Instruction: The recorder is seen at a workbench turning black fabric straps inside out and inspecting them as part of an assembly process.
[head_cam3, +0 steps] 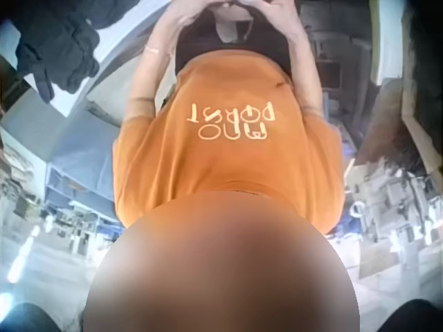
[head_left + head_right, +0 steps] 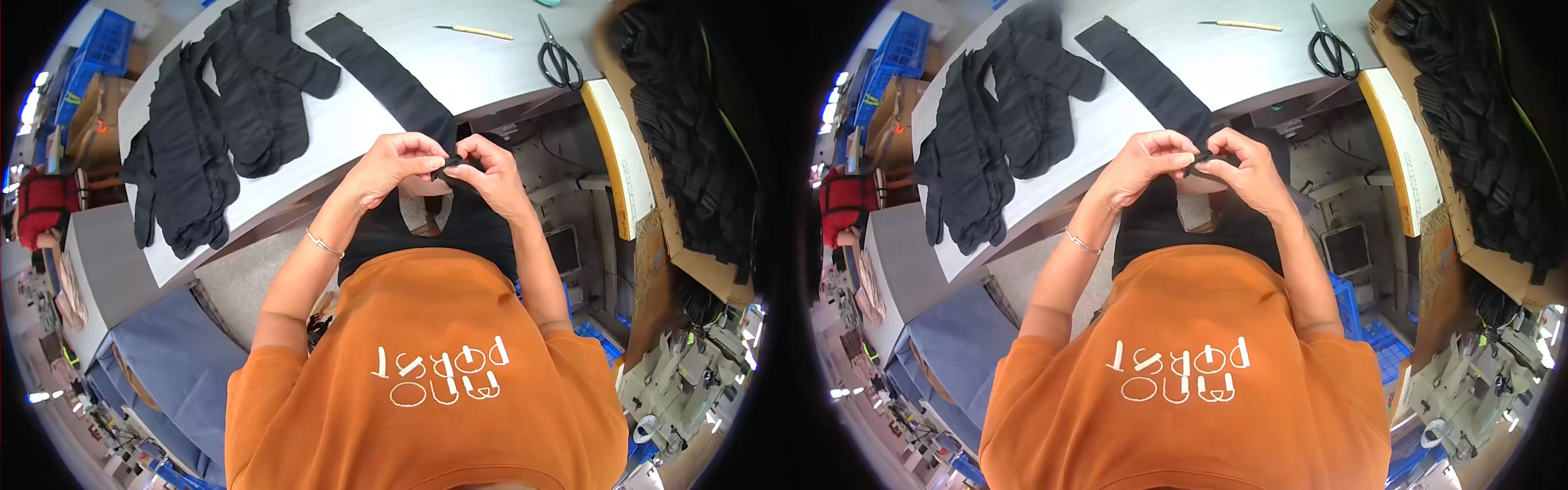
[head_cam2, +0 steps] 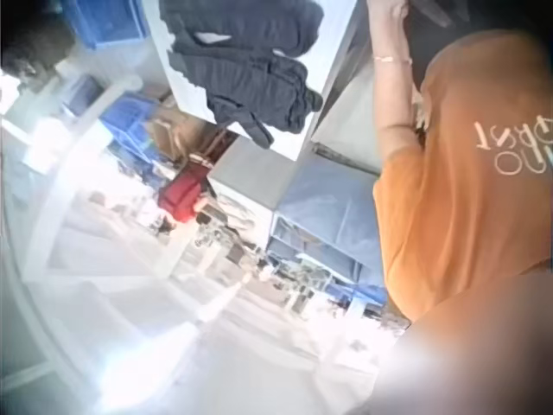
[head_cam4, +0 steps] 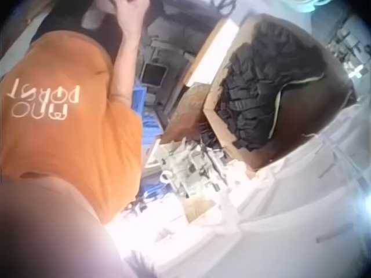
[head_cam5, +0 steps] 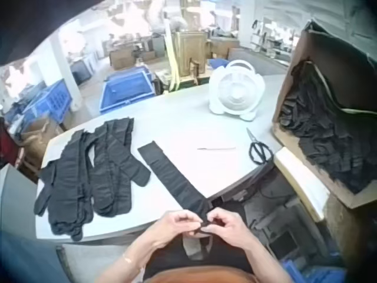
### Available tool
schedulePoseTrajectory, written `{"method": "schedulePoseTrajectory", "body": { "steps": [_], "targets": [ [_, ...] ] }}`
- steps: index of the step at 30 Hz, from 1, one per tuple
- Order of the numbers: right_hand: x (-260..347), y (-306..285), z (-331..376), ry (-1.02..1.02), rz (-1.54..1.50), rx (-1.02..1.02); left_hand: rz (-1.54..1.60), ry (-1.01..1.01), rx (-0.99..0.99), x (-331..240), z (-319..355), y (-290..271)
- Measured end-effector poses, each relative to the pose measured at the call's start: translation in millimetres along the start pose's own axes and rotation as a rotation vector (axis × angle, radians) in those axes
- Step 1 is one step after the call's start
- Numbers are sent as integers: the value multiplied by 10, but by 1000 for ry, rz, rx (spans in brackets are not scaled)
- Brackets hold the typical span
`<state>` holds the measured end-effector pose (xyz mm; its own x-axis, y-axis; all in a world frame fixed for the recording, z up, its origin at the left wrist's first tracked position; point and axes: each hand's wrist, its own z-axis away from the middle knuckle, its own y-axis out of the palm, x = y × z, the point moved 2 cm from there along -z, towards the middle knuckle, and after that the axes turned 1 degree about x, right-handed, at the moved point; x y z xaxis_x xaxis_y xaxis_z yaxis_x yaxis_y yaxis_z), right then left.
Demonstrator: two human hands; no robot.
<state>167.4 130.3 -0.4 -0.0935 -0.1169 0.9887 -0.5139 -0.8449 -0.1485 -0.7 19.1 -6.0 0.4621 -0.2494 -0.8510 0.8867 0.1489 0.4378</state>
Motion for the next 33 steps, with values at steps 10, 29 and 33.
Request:
{"method": "schedulePoseTrajectory", "body": {
  "steps": [10,29,33],
  "targets": [
    [-64,181,164,79,190,-331,-774,477,-457,248,8,414],
    [-525,9,-131,71,24,-434,-389,389,-670,528,-209,563],
    [-432,-35,-78,100,-173,-341,404,61,-498,606,-102,442]
  ]
}}
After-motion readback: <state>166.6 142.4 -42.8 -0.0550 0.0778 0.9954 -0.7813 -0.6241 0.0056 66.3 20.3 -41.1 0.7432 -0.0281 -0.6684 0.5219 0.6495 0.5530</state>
